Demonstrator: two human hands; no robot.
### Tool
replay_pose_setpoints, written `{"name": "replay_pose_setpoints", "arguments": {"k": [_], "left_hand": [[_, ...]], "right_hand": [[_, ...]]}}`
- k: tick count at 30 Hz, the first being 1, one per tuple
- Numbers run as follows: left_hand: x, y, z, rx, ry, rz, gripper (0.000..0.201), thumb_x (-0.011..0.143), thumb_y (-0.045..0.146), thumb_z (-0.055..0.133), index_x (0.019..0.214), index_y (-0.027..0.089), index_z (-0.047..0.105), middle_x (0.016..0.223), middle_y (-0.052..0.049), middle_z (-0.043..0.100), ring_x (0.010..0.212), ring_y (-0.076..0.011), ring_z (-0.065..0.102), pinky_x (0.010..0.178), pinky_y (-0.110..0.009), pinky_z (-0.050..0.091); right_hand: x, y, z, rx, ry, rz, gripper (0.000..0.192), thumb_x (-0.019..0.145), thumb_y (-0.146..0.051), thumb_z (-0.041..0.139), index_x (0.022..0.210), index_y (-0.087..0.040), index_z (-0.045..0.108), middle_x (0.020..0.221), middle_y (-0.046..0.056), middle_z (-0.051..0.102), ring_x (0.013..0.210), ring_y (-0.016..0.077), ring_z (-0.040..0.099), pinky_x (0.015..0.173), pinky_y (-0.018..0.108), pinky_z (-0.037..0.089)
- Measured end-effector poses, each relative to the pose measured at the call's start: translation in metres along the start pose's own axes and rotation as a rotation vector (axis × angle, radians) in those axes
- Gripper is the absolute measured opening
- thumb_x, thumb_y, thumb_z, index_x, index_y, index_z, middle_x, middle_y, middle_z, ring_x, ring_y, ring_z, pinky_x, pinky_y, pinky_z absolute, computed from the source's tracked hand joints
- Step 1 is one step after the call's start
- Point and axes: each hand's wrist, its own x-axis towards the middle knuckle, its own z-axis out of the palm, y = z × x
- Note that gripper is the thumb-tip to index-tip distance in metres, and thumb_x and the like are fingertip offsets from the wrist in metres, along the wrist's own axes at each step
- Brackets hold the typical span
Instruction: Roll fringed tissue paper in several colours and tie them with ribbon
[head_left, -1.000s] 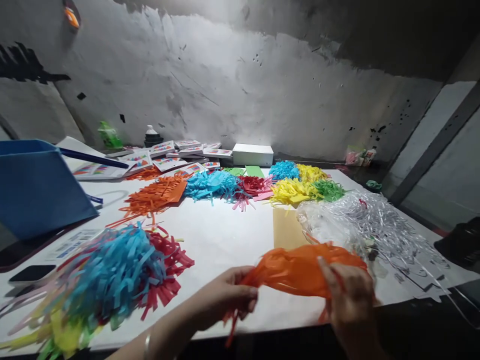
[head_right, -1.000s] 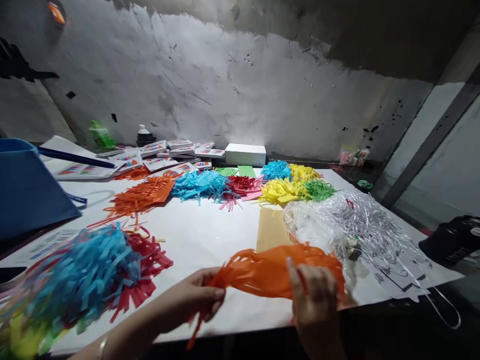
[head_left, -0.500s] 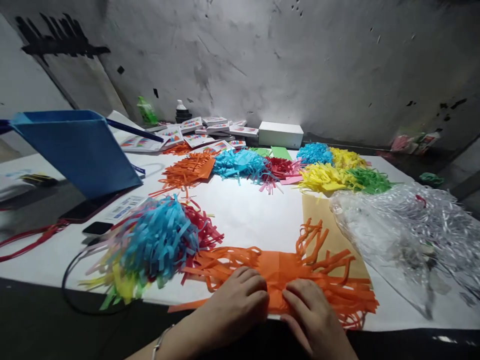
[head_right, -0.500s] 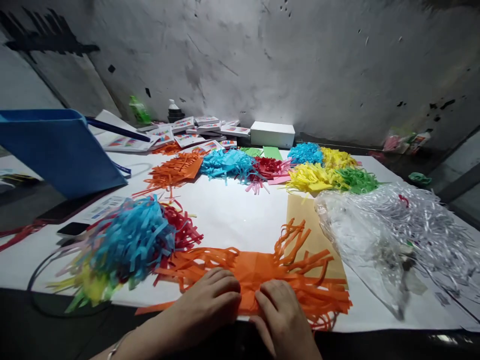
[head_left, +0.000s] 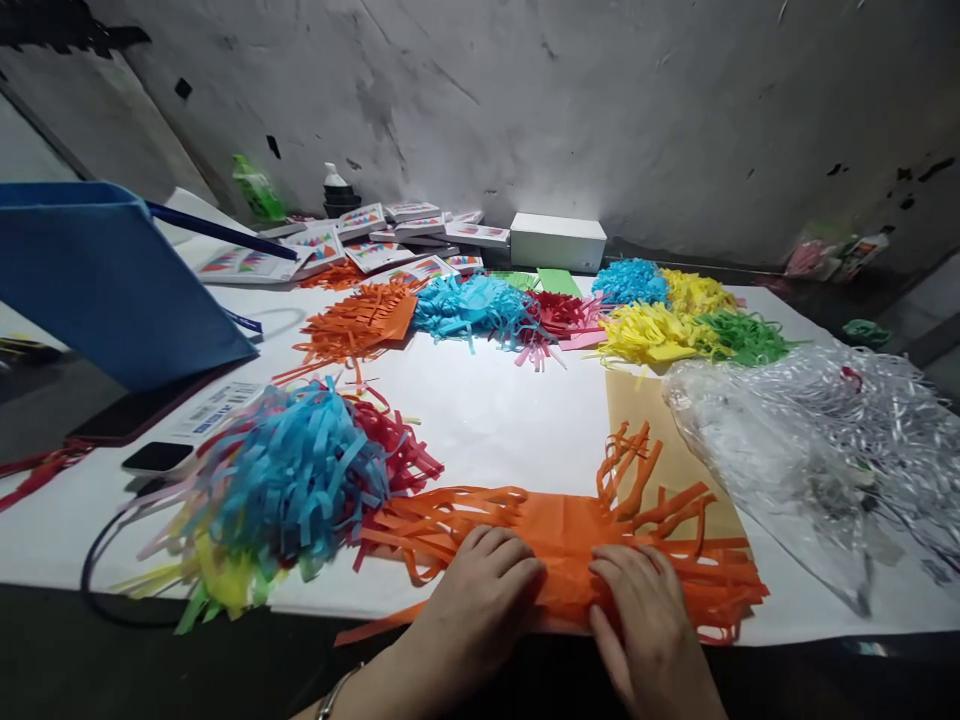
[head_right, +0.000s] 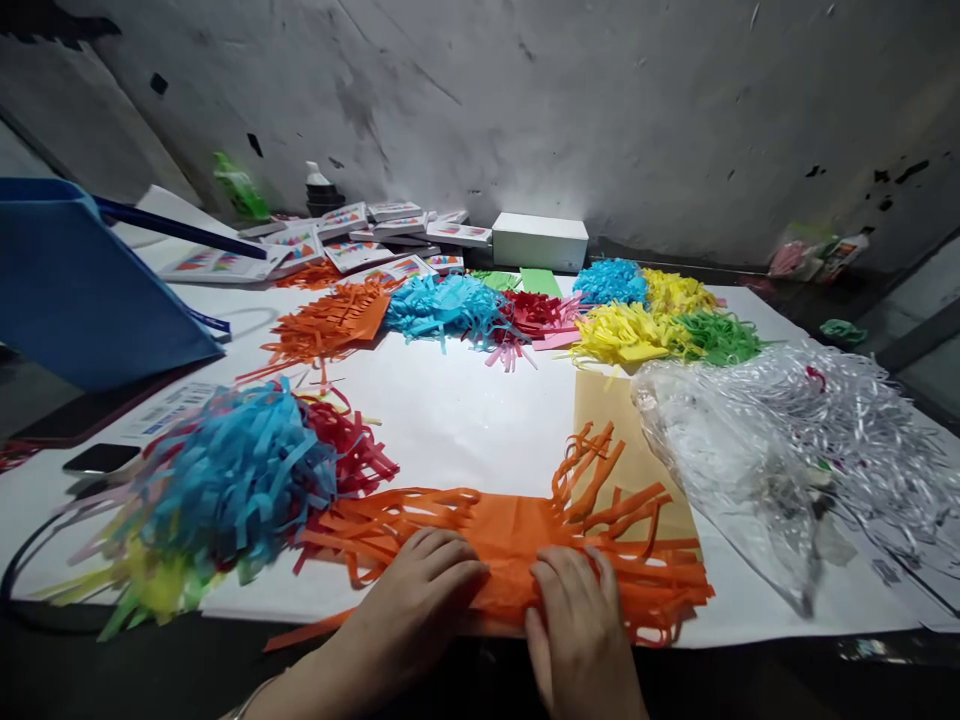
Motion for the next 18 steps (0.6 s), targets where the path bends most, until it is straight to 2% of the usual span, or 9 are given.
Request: {"name": "replay_pose_setpoints", "arguments": {"k": [3, 5, 7, 11, 14, 16, 18], "left_hand": [[0.001, -0.003, 0.007, 0.001, 0.046, -0.011, 0.020, 0.089, 0.003, 0.054, 0.094, 0.020, 0.064, 0.091, -0.005, 0.070, 0.088, -0.0236, 0.058, 0.082, -0.039, 0.042], [0.000, -0.006, 0.008, -0.020, 0.044, -0.015, 0.022, 0.085, 0.000, 0.055, 0.092, 0.019, 0.064, 0.091, -0.005, 0.071, 0.087, -0.0234, 0.059, 0.082, -0.038, 0.042], [0.000, -0.009, 0.005, -0.053, 0.033, -0.015, 0.023, 0.084, -0.001, 0.057, 0.091, 0.019, 0.064, 0.091, -0.004, 0.071, 0.085, -0.0231, 0.059, 0.080, -0.037, 0.042], [-0.001, -0.008, -0.001, -0.089, 0.019, -0.005, 0.022, 0.087, 0.000, 0.056, 0.092, 0.019, 0.064, 0.092, -0.003, 0.072, 0.086, -0.0220, 0.060, 0.080, -0.035, 0.044], [-0.002, -0.006, 0.000, -0.054, 0.025, 0.010, 0.020, 0.090, 0.002, 0.054, 0.094, 0.019, 0.064, 0.094, -0.004, 0.072, 0.086, -0.0224, 0.061, 0.081, -0.036, 0.044], [-0.004, -0.007, 0.000, -0.051, 0.008, 0.019, 0.021, 0.091, 0.003, 0.053, 0.095, 0.020, 0.065, 0.095, -0.005, 0.073, 0.089, -0.0231, 0.061, 0.083, -0.037, 0.045], [-0.005, -0.010, -0.004, -0.110, -0.034, 0.001, 0.025, 0.088, 0.002, 0.053, 0.099, 0.021, 0.065, 0.100, -0.005, 0.073, 0.092, -0.0232, 0.062, 0.085, -0.036, 0.045]], "right_hand": [[0.002, -0.008, 0.011, -0.018, 0.043, -0.019, 0.028, 0.098, -0.011, 0.039, 0.111, -0.013, 0.065, 0.101, 0.010, 0.073, 0.099, 0.0232, 0.065, 0.109, 0.048, 0.031], [0.000, -0.005, 0.013, 0.001, 0.058, -0.017, 0.032, 0.099, -0.008, 0.035, 0.107, -0.013, 0.065, 0.091, 0.007, 0.073, 0.091, 0.0210, 0.065, 0.109, 0.047, 0.032], [-0.002, 0.003, 0.007, 0.001, 0.019, -0.028, 0.032, 0.097, -0.005, 0.035, 0.106, -0.013, 0.065, 0.087, 0.006, 0.072, 0.088, 0.0198, 0.066, 0.109, 0.045, 0.033], [-0.005, 0.022, -0.013, -0.037, -0.083, -0.102, 0.032, 0.093, -0.003, 0.040, 0.112, -0.010, 0.064, 0.097, 0.008, 0.074, 0.096, 0.0214, 0.066, 0.110, 0.044, 0.032], [-0.004, 0.022, -0.014, -0.032, -0.125, -0.175, 0.035, 0.094, -0.006, 0.042, 0.122, -0.009, 0.062, 0.110, 0.010, 0.073, 0.106, 0.0229, 0.065, 0.111, 0.044, 0.030], [-0.003, 0.017, -0.007, 0.051, -0.079, -0.159, 0.034, 0.099, -0.008, 0.036, 0.118, -0.012, 0.064, 0.101, 0.008, 0.073, 0.100, 0.0212, 0.065, 0.108, 0.042, 0.033], [-0.001, 0.013, -0.001, 0.158, -0.038, -0.076, 0.034, 0.101, -0.009, 0.032, 0.109, -0.015, 0.065, 0.086, 0.004, 0.070, 0.086, 0.0186, 0.065, 0.098, 0.038, 0.039]]}}
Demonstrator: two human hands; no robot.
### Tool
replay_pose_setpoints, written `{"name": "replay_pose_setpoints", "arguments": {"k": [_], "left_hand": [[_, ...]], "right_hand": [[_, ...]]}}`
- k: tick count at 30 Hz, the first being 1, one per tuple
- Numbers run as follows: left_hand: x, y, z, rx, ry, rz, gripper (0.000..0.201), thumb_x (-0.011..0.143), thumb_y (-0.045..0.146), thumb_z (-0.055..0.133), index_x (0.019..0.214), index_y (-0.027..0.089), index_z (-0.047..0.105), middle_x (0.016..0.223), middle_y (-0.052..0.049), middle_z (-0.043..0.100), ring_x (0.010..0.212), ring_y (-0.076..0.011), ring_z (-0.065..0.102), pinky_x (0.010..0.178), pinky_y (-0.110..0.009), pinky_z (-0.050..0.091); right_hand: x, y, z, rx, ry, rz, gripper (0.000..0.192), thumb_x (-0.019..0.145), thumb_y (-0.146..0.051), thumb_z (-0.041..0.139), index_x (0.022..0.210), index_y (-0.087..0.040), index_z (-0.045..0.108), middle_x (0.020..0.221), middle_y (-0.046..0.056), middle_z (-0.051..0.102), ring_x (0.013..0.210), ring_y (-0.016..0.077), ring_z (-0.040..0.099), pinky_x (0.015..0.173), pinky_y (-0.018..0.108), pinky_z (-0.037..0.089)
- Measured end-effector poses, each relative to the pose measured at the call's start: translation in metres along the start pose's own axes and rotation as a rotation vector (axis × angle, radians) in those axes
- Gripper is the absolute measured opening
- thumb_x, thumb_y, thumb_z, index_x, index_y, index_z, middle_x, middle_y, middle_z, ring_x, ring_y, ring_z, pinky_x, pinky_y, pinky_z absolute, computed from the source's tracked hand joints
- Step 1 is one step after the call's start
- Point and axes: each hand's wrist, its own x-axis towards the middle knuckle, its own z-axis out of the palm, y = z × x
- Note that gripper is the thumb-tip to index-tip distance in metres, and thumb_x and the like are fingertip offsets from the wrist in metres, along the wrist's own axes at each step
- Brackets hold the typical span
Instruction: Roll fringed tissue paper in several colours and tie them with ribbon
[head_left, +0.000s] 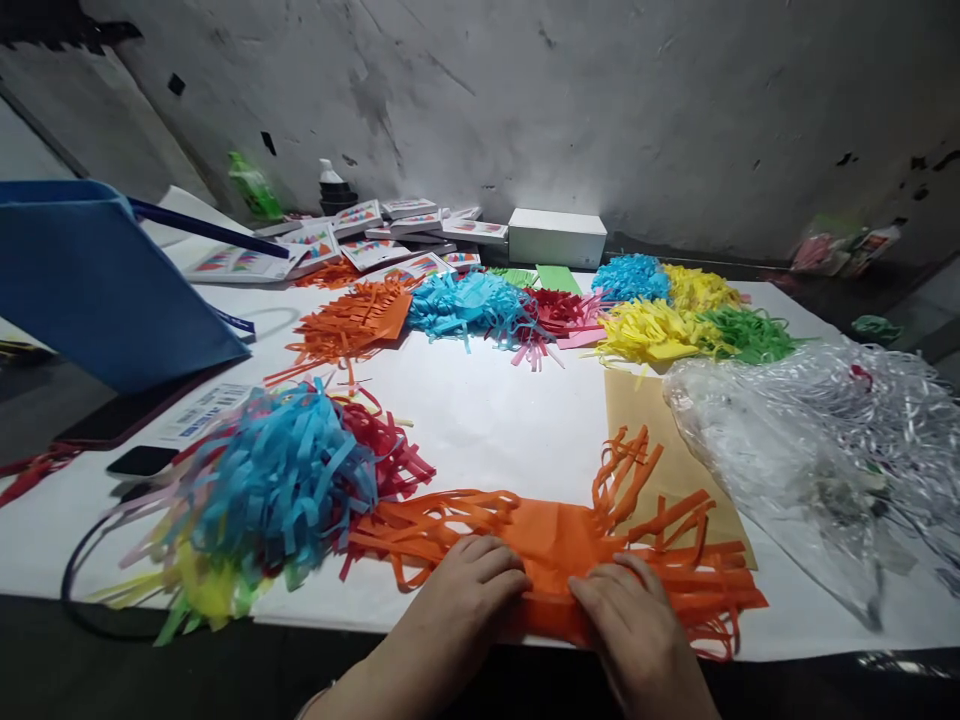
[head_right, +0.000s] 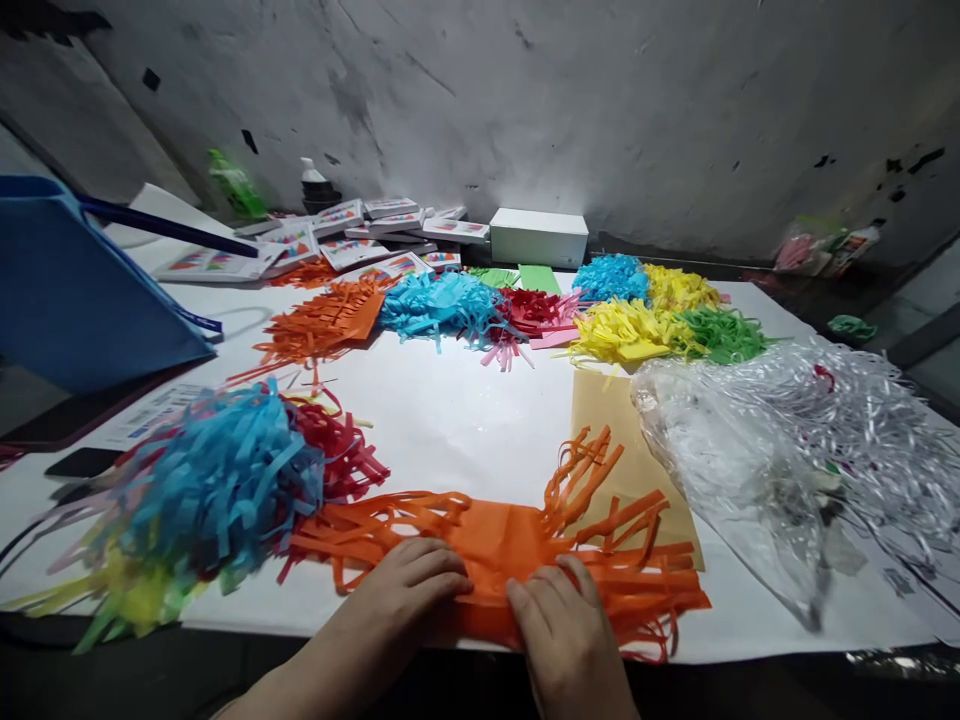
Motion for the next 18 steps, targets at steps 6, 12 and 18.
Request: {"name": "replay_pose_setpoints", "arguments": {"k": [6, 12, 18], "left_hand": [[0.026, -0.001, -0.027, 0.025, -0.197, -0.269, 0.021, 0.090, 0.010, 0.048, 0.089, 0.021, 0.066, 0.089, -0.004, 0.071, 0.082, -0.0197, 0.064, 0.072, -0.028, 0.046], [0.061, 0.003, -0.028, 0.332, -0.217, -0.482, 0.026, 0.096, 0.015, 0.040, 0.089, 0.014, 0.065, 0.090, -0.014, 0.071, 0.080, -0.0278, 0.067, 0.068, -0.035, 0.046], [0.065, -0.002, -0.023, 0.385, -0.221, -0.489, 0.024, 0.096, 0.018, 0.044, 0.088, 0.015, 0.067, 0.087, -0.014, 0.072, 0.079, -0.0277, 0.069, 0.067, -0.035, 0.047]], "right_hand": [[0.014, 0.007, 0.008, -0.031, -0.077, 0.202, 0.024, 0.103, -0.015, 0.038, 0.102, -0.020, 0.061, 0.075, 0.001, 0.065, 0.066, 0.0166, 0.061, 0.067, 0.029, 0.045], [0.033, 0.016, 0.027, -0.203, -0.135, 0.336, 0.024, 0.105, -0.020, 0.037, 0.095, -0.023, 0.058, 0.070, -0.001, 0.069, 0.054, 0.0158, 0.064, 0.052, 0.027, 0.038], [0.042, 0.013, 0.024, -0.386, -0.089, 0.355, 0.019, 0.099, -0.015, 0.042, 0.101, -0.019, 0.060, 0.078, 0.007, 0.069, 0.070, 0.0241, 0.066, 0.066, 0.035, 0.043]]}}
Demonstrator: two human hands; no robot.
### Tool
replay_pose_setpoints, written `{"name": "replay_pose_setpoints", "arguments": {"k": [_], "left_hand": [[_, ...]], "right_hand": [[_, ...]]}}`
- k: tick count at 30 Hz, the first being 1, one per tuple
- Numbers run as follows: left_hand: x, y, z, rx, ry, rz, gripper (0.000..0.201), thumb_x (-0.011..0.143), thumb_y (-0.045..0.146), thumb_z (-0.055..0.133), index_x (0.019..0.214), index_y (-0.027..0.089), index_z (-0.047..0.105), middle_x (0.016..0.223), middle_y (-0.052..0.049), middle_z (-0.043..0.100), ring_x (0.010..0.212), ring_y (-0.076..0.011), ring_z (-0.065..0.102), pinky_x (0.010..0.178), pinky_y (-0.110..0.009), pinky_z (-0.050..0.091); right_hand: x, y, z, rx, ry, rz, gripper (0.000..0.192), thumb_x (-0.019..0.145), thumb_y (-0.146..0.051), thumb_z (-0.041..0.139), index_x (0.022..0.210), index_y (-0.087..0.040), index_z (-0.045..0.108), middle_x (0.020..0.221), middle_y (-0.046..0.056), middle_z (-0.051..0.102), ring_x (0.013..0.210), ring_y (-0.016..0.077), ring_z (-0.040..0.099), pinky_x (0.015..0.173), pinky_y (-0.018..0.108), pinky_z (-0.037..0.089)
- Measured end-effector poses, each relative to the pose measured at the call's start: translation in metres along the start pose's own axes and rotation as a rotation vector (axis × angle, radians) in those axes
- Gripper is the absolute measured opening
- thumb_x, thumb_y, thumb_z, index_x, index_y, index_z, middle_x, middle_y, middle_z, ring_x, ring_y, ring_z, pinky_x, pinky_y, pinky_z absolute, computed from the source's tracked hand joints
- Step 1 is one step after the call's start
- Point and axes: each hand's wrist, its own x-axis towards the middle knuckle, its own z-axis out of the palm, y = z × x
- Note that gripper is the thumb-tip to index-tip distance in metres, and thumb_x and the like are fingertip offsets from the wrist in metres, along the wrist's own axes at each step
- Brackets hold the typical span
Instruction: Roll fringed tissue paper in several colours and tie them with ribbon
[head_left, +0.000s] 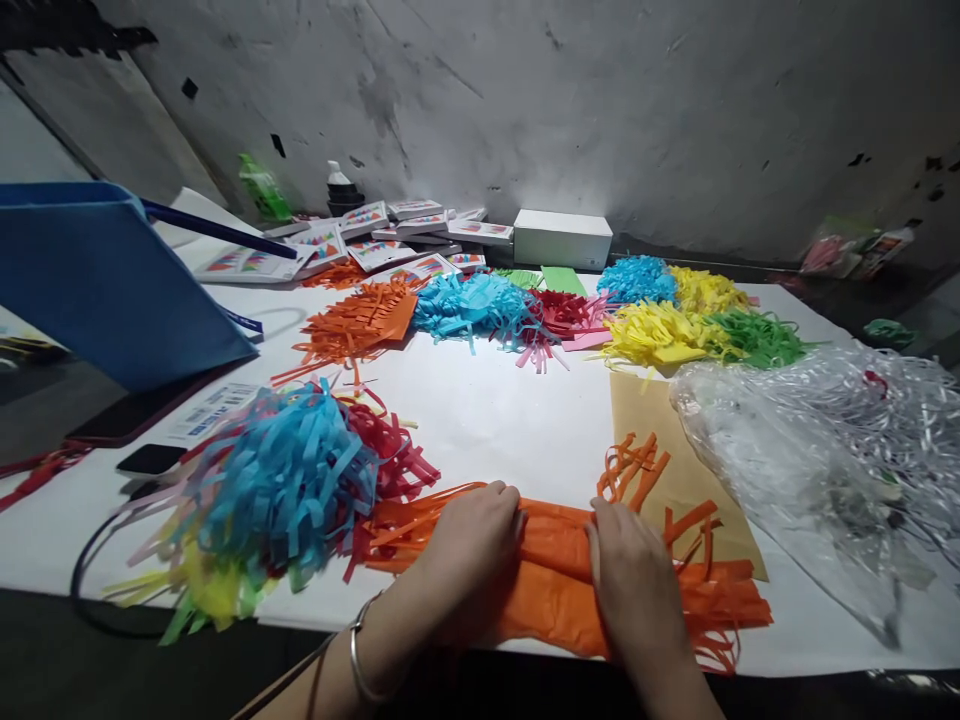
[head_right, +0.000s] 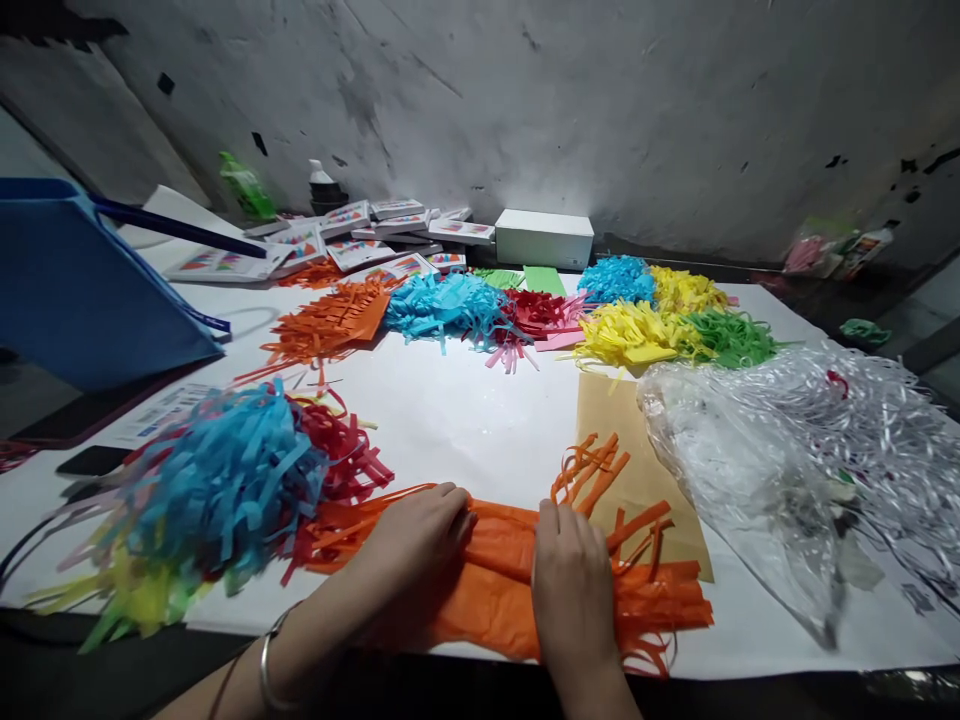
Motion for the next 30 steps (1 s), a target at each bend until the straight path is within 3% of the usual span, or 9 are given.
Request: {"name": "replay_pose_setpoints", "arguments": {"k": [4, 8, 11, 13, 15, 18, 22, 27, 30], "left_hand": [[0.005, 0.000, 0.000, 0.007, 0.011, -0.002, 0.026, 0.097, 0.021, 0.045, 0.088, 0.013, 0.069, 0.087, -0.015, 0.073, 0.076, -0.0281, 0.070, 0.065, -0.035, 0.048], [0.005, 0.001, 0.000, 0.004, 0.046, -0.020, 0.027, 0.097, 0.018, 0.045, 0.088, 0.012, 0.069, 0.083, -0.015, 0.073, 0.073, -0.0299, 0.069, 0.064, -0.038, 0.050], [-0.004, 0.000, 0.001, -0.009, 0.139, -0.012, 0.019, 0.095, 0.016, 0.050, 0.100, 0.013, 0.068, 0.099, -0.015, 0.072, 0.091, -0.0307, 0.067, 0.079, -0.042, 0.051], [-0.013, -0.003, 0.005, -0.030, 0.286, 0.143, 0.024, 0.092, 0.022, 0.062, 0.114, 0.017, 0.064, 0.119, -0.014, 0.068, 0.110, -0.0322, 0.060, 0.095, -0.049, 0.045], [-0.019, -0.006, 0.013, -0.039, 0.449, 0.358, 0.028, 0.089, 0.026, 0.069, 0.116, 0.023, 0.063, 0.125, -0.009, 0.067, 0.116, -0.0304, 0.056, 0.107, -0.053, 0.033], [-0.023, -0.011, 0.028, -0.033, 0.571, 0.522, 0.006, 0.096, 0.018, 0.062, 0.094, 0.023, 0.064, 0.102, -0.001, 0.072, 0.103, -0.0226, 0.058, 0.110, -0.049, 0.024], [-0.030, -0.018, 0.040, -0.041, 0.568, 0.624, 0.014, 0.098, 0.018, 0.058, 0.085, 0.022, 0.061, 0.081, 0.003, 0.068, 0.091, -0.0195, 0.058, 0.109, -0.047, 0.022], [-0.047, -0.027, 0.044, -0.090, 0.508, 0.570, 0.007, 0.096, 0.024, 0.064, 0.089, 0.024, 0.064, 0.089, 0.004, 0.069, 0.097, -0.0198, 0.058, 0.110, -0.045, 0.020], [-0.050, -0.028, 0.044, -0.159, 0.532, 0.433, 0.014, 0.097, 0.020, 0.059, 0.084, 0.023, 0.064, 0.093, 0.002, 0.069, 0.095, -0.0204, 0.057, 0.102, -0.043, 0.028]], "right_hand": [[-0.010, -0.008, -0.010, 0.113, 0.154, -0.240, 0.022, 0.098, -0.013, 0.047, 0.112, -0.014, 0.064, 0.106, 0.013, 0.070, 0.102, 0.0282, 0.062, 0.101, 0.049, 0.038], [-0.024, -0.014, 0.002, 0.178, 0.151, -0.336, 0.030, 0.100, -0.011, 0.039, 0.107, -0.011, 0.068, 0.099, 0.010, 0.072, 0.095, 0.0248, 0.063, 0.099, 0.043, 0.041], [-0.026, -0.012, 0.009, 0.162, 0.152, -0.306, 0.032, 0.099, -0.006, 0.037, 0.099, -0.010, 0.069, 0.091, 0.010, 0.070, 0.088, 0.0236, 0.062, 0.092, 0.041, 0.044], [-0.023, -0.011, 0.007, 0.188, 0.175, -0.282, 0.029, 0.098, -0.005, 0.040, 0.095, -0.010, 0.068, 0.087, 0.010, 0.068, 0.085, 0.0225, 0.061, 0.087, 0.039, 0.045], [-0.020, -0.012, 0.001, 0.246, 0.189, -0.291, 0.024, 0.097, -0.005, 0.043, 0.097, -0.009, 0.067, 0.088, 0.010, 0.067, 0.085, 0.0214, 0.060, 0.085, 0.036, 0.046], [-0.019, -0.015, -0.006, 0.297, 0.154, -0.357, 0.027, 0.100, -0.009, 0.040, 0.106, -0.008, 0.066, 0.094, 0.010, 0.068, 0.088, 0.0208, 0.061, 0.091, 0.037, 0.044], [-0.029, -0.013, -0.003, 0.282, 0.196, -0.404, 0.038, 0.104, -0.009, 0.030, 0.104, -0.010, 0.068, 0.091, 0.008, 0.071, 0.090, 0.0206, 0.062, 0.100, 0.040, 0.040], [-0.045, -0.001, 0.003, 0.366, 0.173, -0.383, 0.037, 0.105, -0.016, 0.032, 0.102, -0.015, 0.068, 0.096, 0.007, 0.072, 0.096, 0.0211, 0.061, 0.101, 0.039, 0.037], [-0.046, -0.001, 0.005, 0.379, 0.109, -0.250, 0.034, 0.106, -0.021, 0.034, 0.094, -0.020, 0.066, 0.094, 0.004, 0.069, 0.096, 0.0217, 0.059, 0.093, 0.039, 0.035]]}}
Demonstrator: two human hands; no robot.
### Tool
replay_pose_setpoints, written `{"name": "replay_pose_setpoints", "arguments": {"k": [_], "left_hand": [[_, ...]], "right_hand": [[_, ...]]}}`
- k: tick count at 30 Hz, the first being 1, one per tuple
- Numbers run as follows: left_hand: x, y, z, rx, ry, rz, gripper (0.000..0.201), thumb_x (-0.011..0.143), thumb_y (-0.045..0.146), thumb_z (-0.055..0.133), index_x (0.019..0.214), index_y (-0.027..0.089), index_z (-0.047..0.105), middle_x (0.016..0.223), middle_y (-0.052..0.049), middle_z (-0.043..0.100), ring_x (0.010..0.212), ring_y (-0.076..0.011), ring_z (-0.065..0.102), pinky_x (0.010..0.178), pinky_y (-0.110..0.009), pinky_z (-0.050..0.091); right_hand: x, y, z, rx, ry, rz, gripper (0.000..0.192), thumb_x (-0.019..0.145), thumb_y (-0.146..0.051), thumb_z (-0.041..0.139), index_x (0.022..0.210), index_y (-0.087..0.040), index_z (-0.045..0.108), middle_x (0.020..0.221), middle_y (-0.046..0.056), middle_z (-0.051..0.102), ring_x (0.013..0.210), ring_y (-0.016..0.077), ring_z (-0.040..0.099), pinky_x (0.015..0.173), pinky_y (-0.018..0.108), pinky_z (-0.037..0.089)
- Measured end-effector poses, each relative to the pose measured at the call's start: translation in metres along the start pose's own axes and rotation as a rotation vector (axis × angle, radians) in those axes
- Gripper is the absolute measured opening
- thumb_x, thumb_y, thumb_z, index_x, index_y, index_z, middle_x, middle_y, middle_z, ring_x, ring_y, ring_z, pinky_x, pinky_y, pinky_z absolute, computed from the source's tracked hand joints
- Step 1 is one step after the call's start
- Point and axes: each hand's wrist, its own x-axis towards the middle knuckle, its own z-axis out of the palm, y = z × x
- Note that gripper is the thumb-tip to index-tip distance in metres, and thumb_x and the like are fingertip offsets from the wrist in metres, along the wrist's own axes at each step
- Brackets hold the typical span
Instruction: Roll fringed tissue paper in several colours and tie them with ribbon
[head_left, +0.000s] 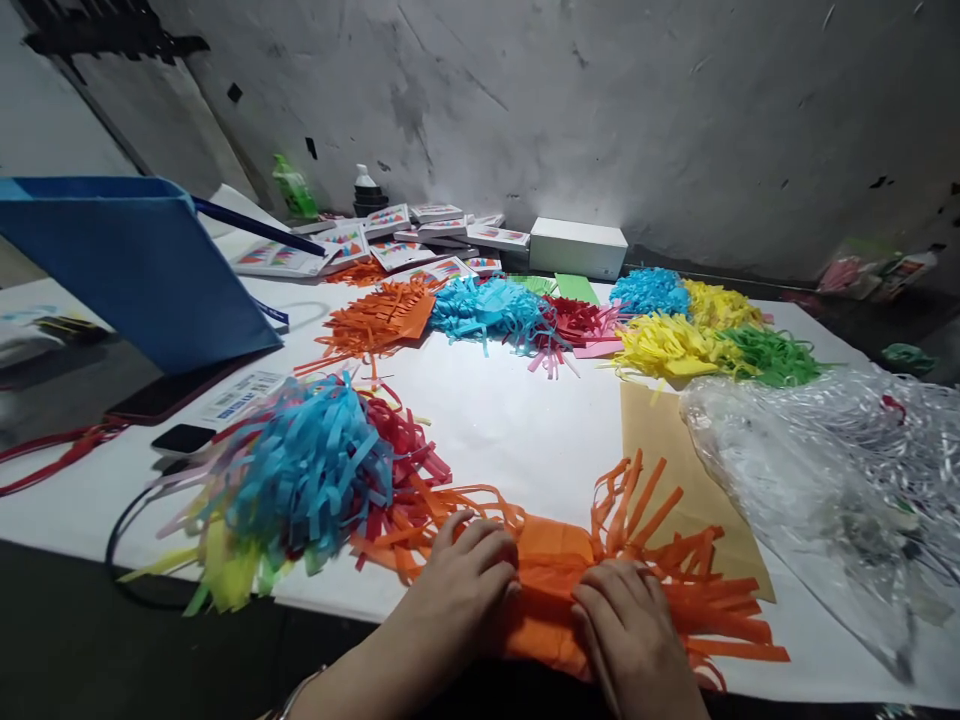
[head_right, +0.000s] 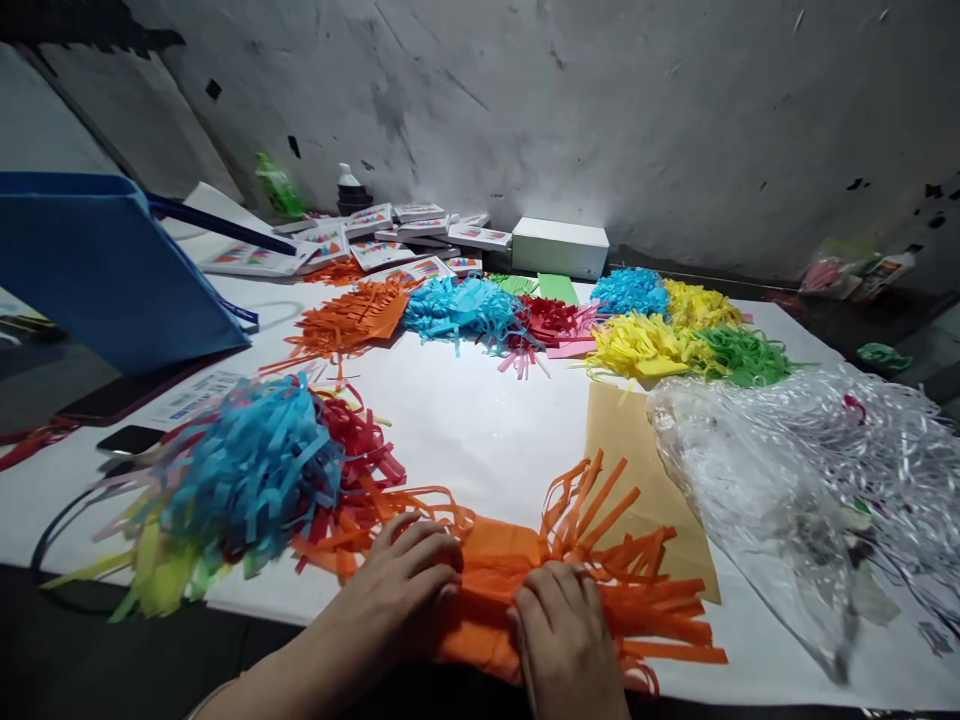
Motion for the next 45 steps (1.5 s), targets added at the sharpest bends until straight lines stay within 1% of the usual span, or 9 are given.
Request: {"name": "replay_pose_setpoints", "arguments": {"k": [5, 10, 15, 19, 23, 30, 39, 42, 45], "left_hand": [[0.012, 0.008, 0.000, 0.109, -0.075, -0.251, 0.017, 0.091, 0.015, 0.058, 0.076, 0.018, 0.066, 0.094, -0.005, 0.069, 0.091, -0.0251, 0.058, 0.090, -0.048, 0.037], [0.022, 0.012, 0.003, 0.202, -0.151, -0.337, 0.012, 0.083, 0.019, 0.067, 0.071, 0.018, 0.068, 0.093, -0.007, 0.069, 0.091, -0.0286, 0.059, 0.087, -0.050, 0.041], [0.018, 0.008, 0.000, 0.167, -0.122, -0.306, 0.005, 0.083, 0.022, 0.070, 0.083, 0.018, 0.068, 0.098, -0.008, 0.069, 0.094, -0.0290, 0.059, 0.091, -0.052, 0.042], [0.011, 0.006, 0.001, 0.078, 0.034, -0.051, 0.011, 0.088, 0.026, 0.069, 0.099, 0.023, 0.066, 0.117, -0.007, 0.068, 0.111, -0.0275, 0.056, 0.111, -0.056, 0.027], [0.009, 0.006, 0.010, 0.015, 0.110, 0.104, 0.016, 0.096, 0.014, 0.056, 0.084, 0.022, 0.063, 0.100, -0.001, 0.071, 0.108, -0.0213, 0.057, 0.116, -0.049, 0.022], [0.005, 0.005, 0.008, -0.080, 0.038, 0.072, 0.017, 0.097, 0.024, 0.060, 0.081, 0.023, 0.064, 0.084, 0.002, 0.068, 0.090, -0.0194, 0.058, 0.105, -0.044, 0.029], [0.012, 0.019, 0.007, 0.089, -0.075, -0.214, 0.012, 0.085, 0.010, 0.057, 0.077, 0.016, 0.062, 0.088, -0.006, 0.066, 0.086, -0.0246, 0.056, 0.086, -0.046, 0.037], [0.015, 0.016, 0.012, 0.111, -0.074, -0.191, 0.012, 0.082, 0.006, 0.060, 0.079, 0.017, 0.063, 0.090, -0.005, 0.067, 0.086, -0.0237, 0.057, 0.086, -0.045, 0.037], [0.015, 0.012, 0.014, 0.080, -0.058, -0.108, 0.010, 0.083, 0.011, 0.066, 0.079, 0.020, 0.064, 0.090, -0.002, 0.068, 0.086, -0.0215, 0.057, 0.091, -0.045, 0.036]], "right_hand": [[0.016, 0.003, 0.006, -0.183, -0.123, 0.169, 0.042, 0.106, -0.025, 0.031, 0.071, -0.023, 0.054, 0.072, 0.003, 0.058, 0.076, 0.0227, 0.051, 0.082, 0.042, 0.032], [0.030, 0.003, 0.004, -0.256, -0.091, 0.130, 0.034, 0.105, -0.028, 0.034, 0.081, -0.022, 0.059, 0.079, 0.006, 0.061, 0.080, 0.0247, 0.053, 0.084, 0.045, 0.033], [0.028, -0.007, 0.004, -0.039, -0.039, -0.118, 0.032, 0.106, -0.018, 0.034, 0.094, -0.019, 0.064, 0.083, 0.003, 0.066, 0.084, 0.0187, 0.057, 0.099, 0.043, 0.031], [0.028, -0.012, 0.003, 0.024, -0.037, -0.077, 0.031, 0.104, -0.015, 0.037, 0.087, -0.019, 0.063, 0.074, 0.000, 0.061, 0.072, 0.0157, 0.053, 0.093, 0.037, 0.032], [0.029, -0.019, 0.004, 0.043, -0.049, -0.056, 0.030, 0.106, -0.022, 0.036, 0.094, -0.019, 0.064, 0.082, 0.002, 0.064, 0.076, 0.0169, 0.055, 0.093, 0.038, 0.031], [0.016, -0.002, -0.003, 0.063, -0.053, -0.118, 0.036, 0.106, -0.017, 0.031, 0.092, -0.017, 0.064, 0.079, 0.002, 0.061, 0.076, 0.0168, 0.050, 0.088, 0.035, 0.035], [0.010, 0.000, -0.006, -0.093, -0.027, 0.201, 0.034, 0.104, -0.026, 0.038, 0.079, -0.022, 0.059, 0.089, 0.004, 0.064, 0.090, 0.0239, 0.056, 0.097, 0.049, 0.031], [0.012, -0.007, -0.003, -0.158, -0.014, 0.135, 0.033, 0.105, -0.023, 0.034, 0.092, -0.020, 0.064, 0.101, 0.009, 0.067, 0.101, 0.0268, 0.058, 0.103, 0.052, 0.029], [0.014, -0.011, 0.001, -0.074, 0.032, 0.002, 0.034, 0.105, -0.020, 0.032, 0.100, -0.019, 0.065, 0.095, 0.007, 0.068, 0.096, 0.0229, 0.059, 0.101, 0.046, 0.031]]}}
